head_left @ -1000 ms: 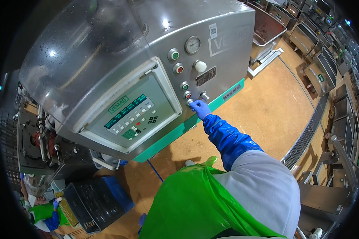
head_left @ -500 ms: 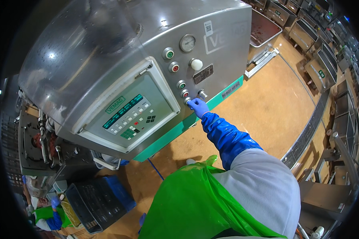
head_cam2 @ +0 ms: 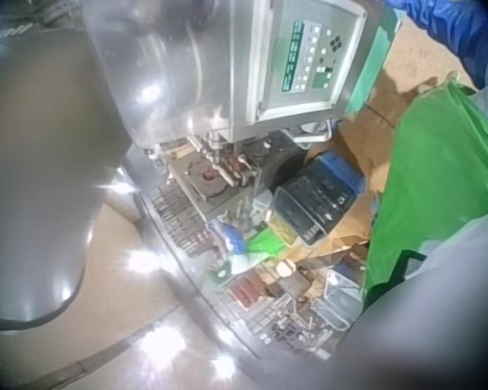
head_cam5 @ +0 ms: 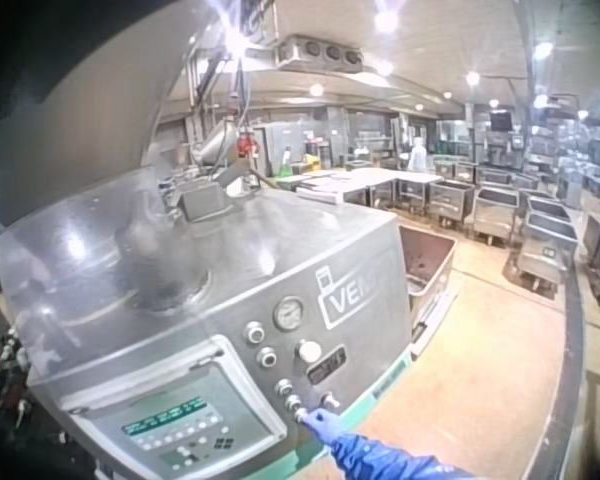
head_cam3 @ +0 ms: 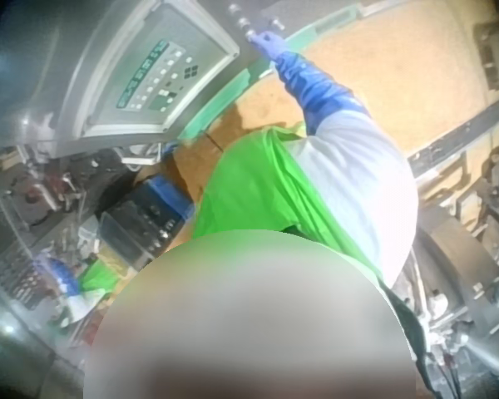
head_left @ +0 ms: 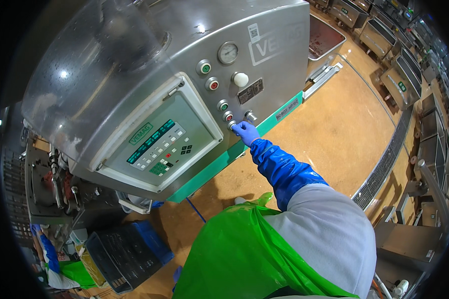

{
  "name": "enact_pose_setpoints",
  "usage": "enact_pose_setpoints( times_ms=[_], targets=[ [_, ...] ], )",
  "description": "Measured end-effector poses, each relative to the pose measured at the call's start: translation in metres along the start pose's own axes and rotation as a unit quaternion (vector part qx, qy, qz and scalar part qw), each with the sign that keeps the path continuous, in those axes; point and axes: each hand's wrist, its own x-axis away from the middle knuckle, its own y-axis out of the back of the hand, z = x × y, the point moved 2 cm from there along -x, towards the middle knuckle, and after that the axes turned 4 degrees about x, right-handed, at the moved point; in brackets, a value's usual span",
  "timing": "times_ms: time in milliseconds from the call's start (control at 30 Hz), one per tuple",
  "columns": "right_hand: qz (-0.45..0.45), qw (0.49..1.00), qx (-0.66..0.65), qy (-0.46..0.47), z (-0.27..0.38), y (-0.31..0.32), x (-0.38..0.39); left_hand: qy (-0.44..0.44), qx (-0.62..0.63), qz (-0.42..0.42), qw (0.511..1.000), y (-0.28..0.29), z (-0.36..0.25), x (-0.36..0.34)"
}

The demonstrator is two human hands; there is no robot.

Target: The person operates a meat processing machine and then manually links and separates sausages on a conveyor line. They handle the meat mixture and the formed sausages with gloved hands, placing finished units into a collection bin.

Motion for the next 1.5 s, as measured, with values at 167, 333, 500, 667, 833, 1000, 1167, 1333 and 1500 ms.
enact_pose_setpoints(
  times_ms=[167,333,500,667,833,1000,1167,1333,1500],
  targets=[
    [0.010,1.000,0.001,-0.003,0.006,-0.001,0.004,-0.027,-0.005,0.017,0.999,0.007,0.002,0.002],
    [0.023,0.999,-0.046,-0.015,-0.006,-0.003,0.004,-0.047,-0.010,0.031,0.998,0.008,0.007,-0.007],
    [-0.020,0.995,-0.091,-0.044,-0.024,0.005,0.025,-0.202,-0.158,0.036,0.966,0.014,0.037,-0.038],
    [0.045,0.997,0.050,-0.048,-0.075,0.020,0.088,-0.299,-0.315,0.094,0.896,0.002,0.028,-0.062],
    [0.266,0.903,0.303,-0.151,-0.186,0.094,0.194,-0.306,-0.365,0.144,0.867,-0.028,-0.004,-0.088],
    [0.183,0.831,0.400,-0.342,-0.272,0.254,0.251,-0.423,-0.375,0.130,0.815,-0.062,-0.096,-0.107],
    [0.047,0.901,0.271,-0.335,-0.253,0.358,0.247,-0.221,-0.297,0.166,0.914,-0.111,-0.210,-0.128],
    [-0.063,0.941,0.159,-0.293,-0.333,0.468,0.241,-0.511,-0.520,0.078,0.681,-0.217,-0.364,-0.100],
    [-0.100,0.868,0.053,-0.484,-0.417,0.679,0.289,-0.660,-0.084,-0.118,0.737,-0.286,-0.578,0.021]
  ],
)
